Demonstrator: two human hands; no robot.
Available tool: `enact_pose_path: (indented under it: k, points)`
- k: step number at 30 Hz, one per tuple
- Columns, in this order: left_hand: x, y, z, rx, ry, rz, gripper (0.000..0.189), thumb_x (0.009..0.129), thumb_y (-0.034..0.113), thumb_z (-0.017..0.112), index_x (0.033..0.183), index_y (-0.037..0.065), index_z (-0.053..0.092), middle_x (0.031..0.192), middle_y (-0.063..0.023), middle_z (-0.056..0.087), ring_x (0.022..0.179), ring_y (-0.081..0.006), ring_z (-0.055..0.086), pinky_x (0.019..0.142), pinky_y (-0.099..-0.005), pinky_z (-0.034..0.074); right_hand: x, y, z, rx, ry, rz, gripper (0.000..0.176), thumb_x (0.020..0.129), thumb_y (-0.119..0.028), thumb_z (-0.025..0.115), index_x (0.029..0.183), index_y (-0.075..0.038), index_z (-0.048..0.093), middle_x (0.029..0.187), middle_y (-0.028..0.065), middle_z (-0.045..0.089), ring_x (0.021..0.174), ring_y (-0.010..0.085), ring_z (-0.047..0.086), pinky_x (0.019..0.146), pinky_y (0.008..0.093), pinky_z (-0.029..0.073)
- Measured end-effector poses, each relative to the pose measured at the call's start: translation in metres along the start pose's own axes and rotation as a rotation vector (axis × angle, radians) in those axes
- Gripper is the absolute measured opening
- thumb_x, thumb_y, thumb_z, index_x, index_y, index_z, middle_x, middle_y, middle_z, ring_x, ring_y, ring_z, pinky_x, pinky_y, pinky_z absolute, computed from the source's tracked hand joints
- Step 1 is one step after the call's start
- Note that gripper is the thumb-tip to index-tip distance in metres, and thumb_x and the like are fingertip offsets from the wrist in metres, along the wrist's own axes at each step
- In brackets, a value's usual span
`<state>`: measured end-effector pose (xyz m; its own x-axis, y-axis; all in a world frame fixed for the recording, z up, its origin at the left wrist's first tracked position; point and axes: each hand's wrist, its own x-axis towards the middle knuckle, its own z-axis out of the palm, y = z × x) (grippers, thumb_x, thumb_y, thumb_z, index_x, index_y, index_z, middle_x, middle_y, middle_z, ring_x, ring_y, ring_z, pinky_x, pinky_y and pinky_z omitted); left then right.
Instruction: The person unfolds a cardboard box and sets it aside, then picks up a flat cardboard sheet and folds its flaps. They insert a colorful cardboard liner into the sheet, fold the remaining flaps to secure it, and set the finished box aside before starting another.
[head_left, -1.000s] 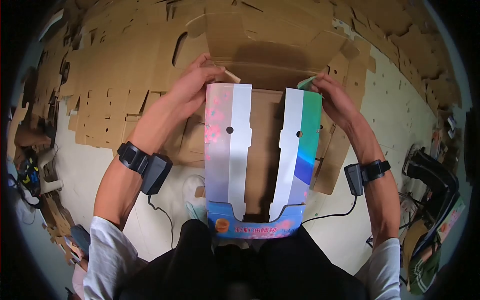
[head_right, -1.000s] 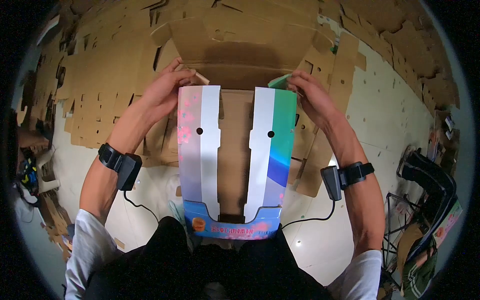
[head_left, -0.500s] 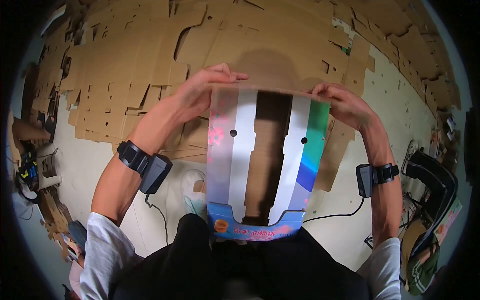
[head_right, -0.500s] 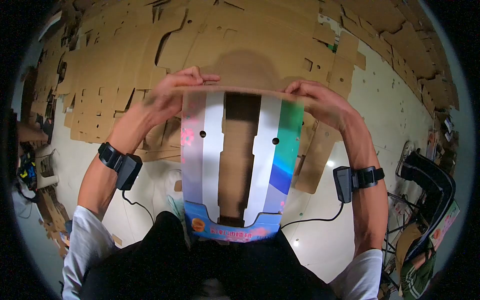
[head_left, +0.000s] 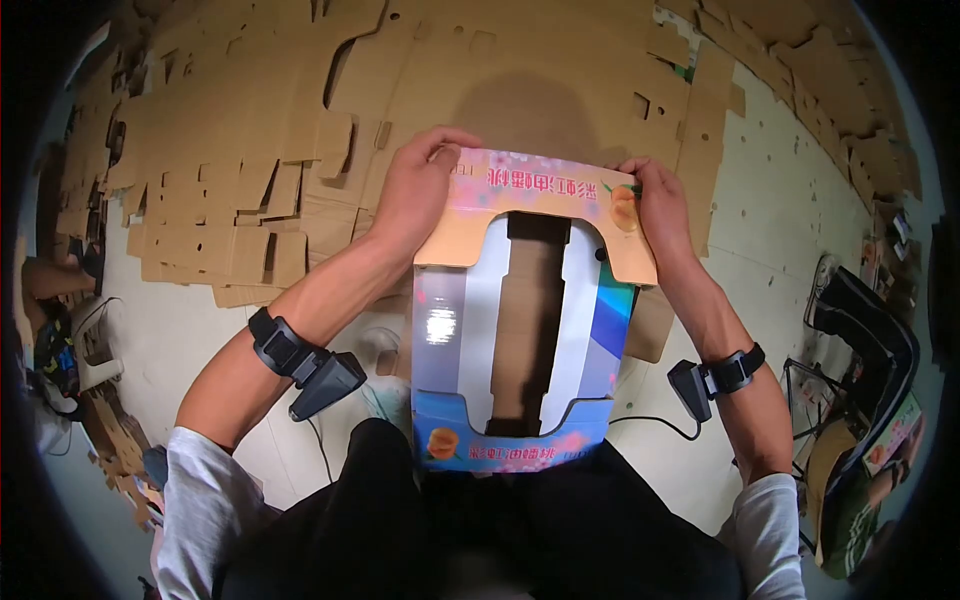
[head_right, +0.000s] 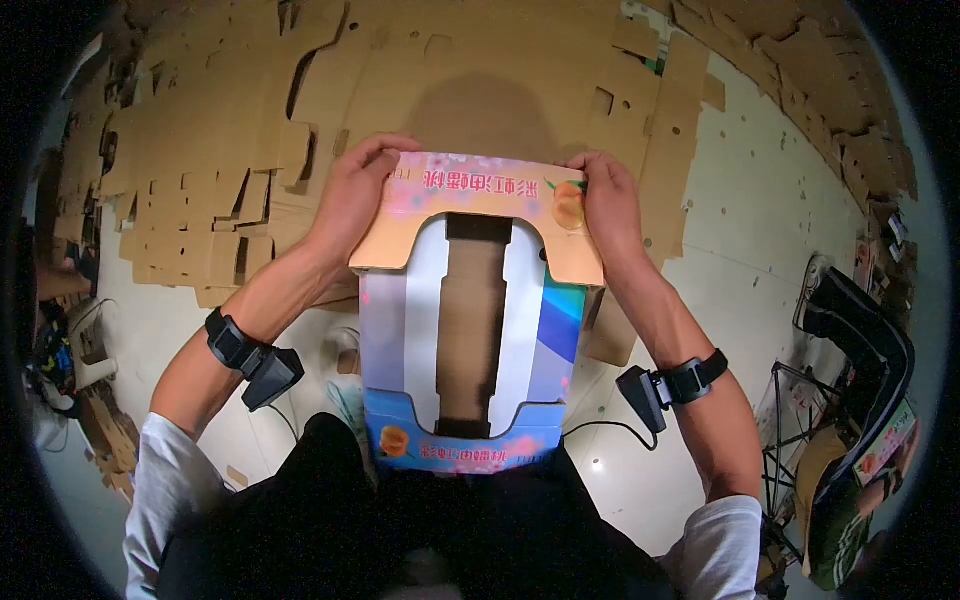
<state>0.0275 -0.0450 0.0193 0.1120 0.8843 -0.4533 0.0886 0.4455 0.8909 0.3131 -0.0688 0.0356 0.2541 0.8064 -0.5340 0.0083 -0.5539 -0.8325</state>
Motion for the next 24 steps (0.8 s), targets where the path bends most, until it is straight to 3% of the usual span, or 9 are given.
enact_pose_path:
  k: [3,6,9,12,18,22,24]
  points:
    - [-0.005,0.004,0.003,-0.022,0.059,-0.032,0.025,0.113,0.015,0.049,0.12,0.004,0.07,0.1,-0.0032,0.069,0.08,-0.0091,0.064,0.069,-0.0268,0.054,0.006,0.011,-0.001,0.031,0.044,-0.075,0.025,0.105,-0.014,0.048,0.099,0.0,0.069,0.098,0.0088,0.073,0.084,0.0152,0.066,0.079,0.031,0.055]
    - [-0.009,0.008,0.007,-0.062,0.098,-0.023,0.023,0.111,0.014,0.052,0.115,0.002,0.071,0.094,-0.0022,0.067,0.08,-0.01,0.058,0.076,-0.0297,0.049,0.005,0.015,-0.001,-0.045,0.167,-0.16,0.025,0.104,-0.012,0.05,0.096,0.0,0.07,0.094,0.0079,0.073,0.082,0.0144,0.065,0.078,0.0301,0.054]
    - [-0.009,0.008,0.008,-0.042,0.135,-0.003,0.022,0.111,0.014,0.053,0.115,0.001,0.071,0.092,-0.0027,0.068,0.077,-0.0088,0.058,0.074,-0.0299,0.049,0.001,0.012,0.002,-0.124,0.253,-0.226,0.025,0.103,-0.011,0.051,0.094,0.001,0.071,0.089,0.0065,0.072,0.08,0.0134,0.063,0.077,0.0291,0.052]
    - [-0.004,0.003,0.002,0.146,0.125,0.062,0.024,0.111,0.016,0.053,0.114,0.0,0.071,0.096,-0.005,0.07,0.081,-0.0104,0.061,0.076,-0.0308,0.05,-0.007,0.003,0.002,-0.193,0.272,-0.232,0.023,0.103,-0.01,0.052,0.095,0.001,0.071,0.087,0.0057,0.07,0.079,0.0125,0.061,0.076,0.0291,0.051]
    - [-0.004,0.004,0.004,0.152,0.117,0.055,0.026,0.111,0.018,0.052,0.111,-0.001,0.07,0.1,-0.0098,0.072,0.089,-0.019,0.065,0.083,-0.0352,0.051,-0.003,0.009,0.007,-0.266,0.293,-0.378,0.02,0.103,-0.007,0.053,0.098,0.002,0.07,0.086,0.0066,0.068,0.077,0.0135,0.061,0.071,0.0321,0.05]
    - [0.002,-0.008,0.004,0.289,0.165,0.204,0.025,0.109,0.017,0.053,0.112,-0.002,0.069,0.101,-0.0147,0.071,0.09,-0.0268,0.066,0.084,-0.038,0.052,-0.006,0.015,0.015,-0.385,0.332,-0.552,0.019,0.104,-0.005,0.052,0.097,0.002,0.069,0.086,0.0101,0.066,0.076,0.0173,0.065,0.069,0.0355,0.051]
    - [0.001,-0.006,0.003,0.374,0.173,0.242,0.024,0.108,0.018,0.055,0.112,-0.001,0.069,0.104,-0.0172,0.071,0.091,-0.0323,0.067,0.085,-0.0404,0.052,-0.001,0.024,0.017,-0.379,0.294,-0.548,0.018,0.104,-0.006,0.053,0.098,0.001,0.068,0.084,0.0111,0.065,0.073,0.0173,0.066,0.067,0.0353,0.052]
